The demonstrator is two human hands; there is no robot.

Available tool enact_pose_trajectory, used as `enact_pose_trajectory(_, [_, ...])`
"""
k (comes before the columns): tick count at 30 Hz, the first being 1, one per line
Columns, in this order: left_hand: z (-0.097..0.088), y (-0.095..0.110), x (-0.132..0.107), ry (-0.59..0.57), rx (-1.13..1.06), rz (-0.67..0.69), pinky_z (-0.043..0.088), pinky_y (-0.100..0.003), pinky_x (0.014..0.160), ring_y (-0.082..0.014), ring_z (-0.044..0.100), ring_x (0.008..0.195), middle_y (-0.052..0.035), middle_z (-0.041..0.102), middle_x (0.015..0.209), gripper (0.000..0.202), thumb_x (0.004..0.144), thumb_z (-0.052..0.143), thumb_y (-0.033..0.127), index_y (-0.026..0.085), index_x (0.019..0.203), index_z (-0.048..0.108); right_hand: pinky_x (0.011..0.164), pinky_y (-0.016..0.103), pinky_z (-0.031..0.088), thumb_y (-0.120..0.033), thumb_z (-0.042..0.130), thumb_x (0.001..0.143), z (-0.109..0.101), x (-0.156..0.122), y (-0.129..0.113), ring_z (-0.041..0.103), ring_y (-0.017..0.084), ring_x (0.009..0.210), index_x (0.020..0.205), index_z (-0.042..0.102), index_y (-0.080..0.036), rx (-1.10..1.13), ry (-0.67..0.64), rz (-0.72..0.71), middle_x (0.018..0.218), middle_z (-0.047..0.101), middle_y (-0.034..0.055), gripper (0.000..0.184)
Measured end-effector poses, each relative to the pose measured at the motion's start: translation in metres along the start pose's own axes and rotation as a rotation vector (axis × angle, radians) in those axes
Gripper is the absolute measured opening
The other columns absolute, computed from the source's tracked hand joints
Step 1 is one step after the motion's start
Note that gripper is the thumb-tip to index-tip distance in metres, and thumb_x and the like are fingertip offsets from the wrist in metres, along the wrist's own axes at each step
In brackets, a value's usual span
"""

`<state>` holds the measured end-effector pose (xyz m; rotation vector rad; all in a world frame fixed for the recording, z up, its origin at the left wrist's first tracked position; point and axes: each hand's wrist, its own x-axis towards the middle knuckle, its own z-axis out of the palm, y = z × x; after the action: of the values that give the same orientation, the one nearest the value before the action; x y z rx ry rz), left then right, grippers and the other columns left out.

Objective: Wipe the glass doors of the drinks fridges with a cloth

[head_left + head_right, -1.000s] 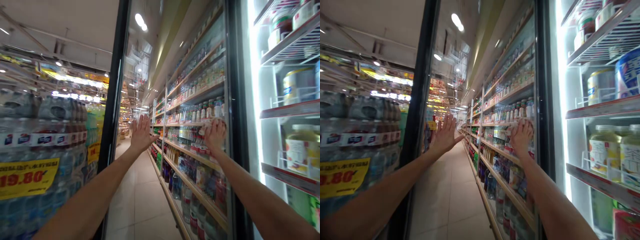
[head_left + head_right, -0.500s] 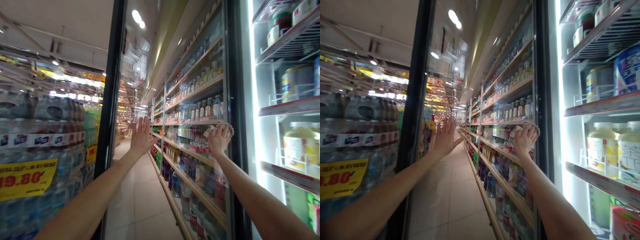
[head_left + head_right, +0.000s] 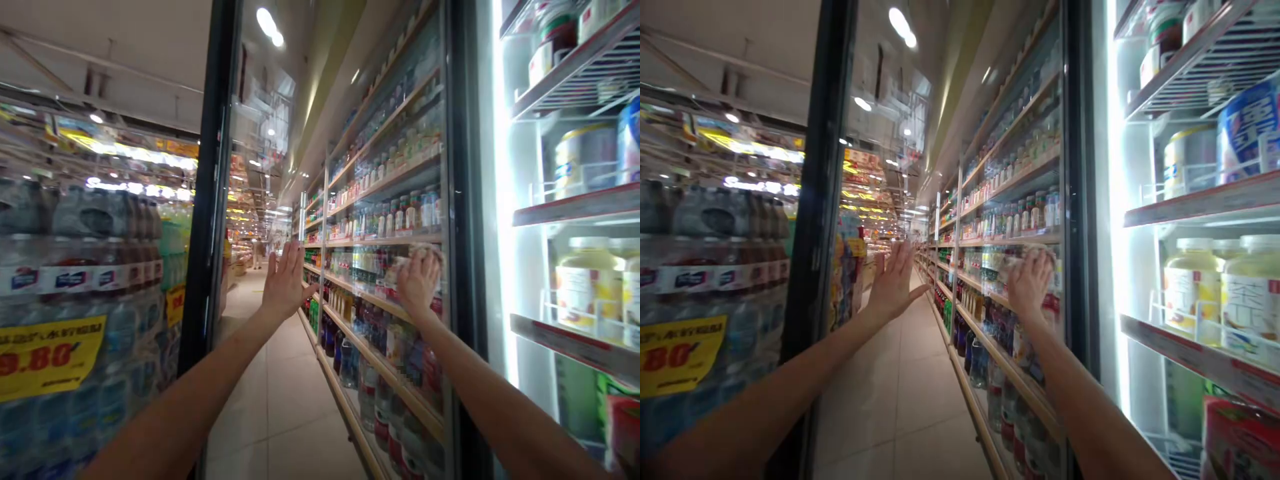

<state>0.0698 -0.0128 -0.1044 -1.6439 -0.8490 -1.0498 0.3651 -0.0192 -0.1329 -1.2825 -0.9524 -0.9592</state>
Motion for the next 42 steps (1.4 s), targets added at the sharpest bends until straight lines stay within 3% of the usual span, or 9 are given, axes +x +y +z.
enact_pose_trajectory(4, [-0.003, -0.002, 0.000, 0.004, 0.006, 0.008, 0.009, -0.050, 0.112, -0.0280, 0.015, 0.140, -0.0185, 0.025, 0.148, 0.083, 0.085, 0.034, 0.062, 0.009, 0.145, 0.014, 0.110, 0.049, 0.021, -0.031, 0.037, 0.087, 0.006, -0.031, -0.069, 0.018, 0.025, 0.137, 0.137, 0.039, -0.022, 0.104, -0.155, -0.516, 0.146, 0.032, 0.0078, 0.051])
enact_pose_trajectory(6, [-0.005, -0.003, -0.003, -0.017, 0.019, 0.022, 0.010, -0.049, 0.112, -0.0281, 0.014, 0.140, -0.0187, 0.024, 0.148, 0.083, 0.085, 0.036, 0.062, 0.008, 0.144, 0.016, 0.111, 0.047, 0.019, -0.030, 0.037, 0.088, 0.006, -0.034, -0.072, 0.021, 0.023, 0.136, 0.135, 0.041, -0.025, 0.114, -0.176, -0.590, 0.145, 0.034, 0.0051, 0.048])
enact_pose_trajectory(12, [-0.006, 0.006, -0.024, -0.092, 0.020, 0.041, 0.008, -0.049, 0.112, -0.0282, 0.012, 0.140, -0.0171, 0.023, 0.149, 0.079, 0.085, 0.040, 0.059, 0.008, 0.143, 0.023, 0.105, 0.056, 0.024, -0.034, 0.030, 0.090, 0.000, -0.013, -0.007, 0.022, 0.030, 0.135, 0.138, 0.036, -0.012, 0.023, 0.016, 0.035, 0.145, 0.029, 0.0175, 0.054])
enact_pose_trajectory(19, [-0.006, 0.008, -0.027, -0.111, 0.005, 0.010, 0.008, -0.049, 0.113, -0.0271, 0.012, 0.141, -0.0164, 0.022, 0.149, 0.078, 0.085, 0.041, 0.057, 0.008, 0.143, 0.022, 0.110, 0.048, 0.021, -0.030, 0.035, 0.089, 0.001, -0.044, -0.062, 0.021, 0.023, 0.137, 0.135, 0.043, -0.024, 0.114, -0.164, -0.490, 0.144, 0.036, 0.0065, 0.047])
enact_pose_trajectory(24, [-0.005, 0.010, -0.027, -0.109, 0.013, 0.011, 0.006, -0.049, 0.113, -0.0274, 0.010, 0.141, -0.0164, 0.021, 0.150, 0.077, 0.086, 0.040, 0.056, 0.007, 0.142, 0.024, 0.105, 0.056, 0.025, -0.032, 0.030, 0.089, -0.003, -0.025, 0.014, 0.024, 0.030, 0.135, 0.138, 0.036, -0.015, 0.028, -0.010, 0.023, 0.144, 0.031, 0.0157, 0.052])
enact_pose_trajectory(26, [-0.004, 0.010, -0.026, -0.107, 0.009, 0.015, 0.005, -0.049, 0.113, -0.0278, 0.008, 0.141, -0.0169, 0.020, 0.150, 0.078, 0.085, 0.041, 0.056, 0.006, 0.142, 0.024, 0.103, 0.059, 0.027, -0.031, 0.029, 0.089, -0.004, -0.024, 0.022, 0.023, 0.032, 0.135, 0.139, 0.034, -0.011, 0.014, 0.036, 0.152, 0.144, 0.029, 0.0200, 0.054])
enact_pose_trajectory(33, [-0.006, 0.011, -0.030, -0.099, 0.005, -0.008, 0.008, -0.049, 0.112, -0.0279, 0.013, 0.140, -0.0173, 0.023, 0.149, 0.080, 0.084, 0.043, 0.057, 0.008, 0.143, 0.023, 0.109, 0.049, 0.025, -0.029, 0.037, 0.088, -0.002, -0.058, -0.036, 0.023, 0.023, 0.136, 0.132, 0.046, -0.024, 0.108, -0.158, -0.500, 0.143, 0.037, 0.0072, 0.045])
enact_pose_trajectory(39, [-0.005, 0.022, -0.040, -0.127, -0.032, -0.027, 0.006, -0.051, 0.112, -0.0290, 0.014, 0.140, -0.0172, 0.023, 0.149, 0.084, 0.081, 0.045, 0.061, 0.009, 0.143, 0.022, 0.104, 0.059, 0.026, -0.031, 0.031, 0.088, -0.007, -0.043, 0.023, 0.021, 0.032, 0.135, 0.139, 0.034, -0.012, 0.029, 0.002, 0.120, 0.146, 0.028, 0.0184, 0.055])
enact_pose_trajectory(42, [-0.006, 0.024, -0.041, -0.128, -0.032, -0.036, 0.008, -0.052, 0.111, -0.0293, 0.013, 0.140, -0.0171, 0.022, 0.149, 0.084, 0.082, 0.045, 0.060, 0.009, 0.144, 0.020, 0.105, 0.055, 0.026, -0.032, 0.033, 0.088, -0.004, -0.055, -0.005, 0.019, 0.030, 0.137, 0.138, 0.037, -0.013, 0.046, -0.051, -0.048, 0.146, 0.029, 0.0168, 0.054])
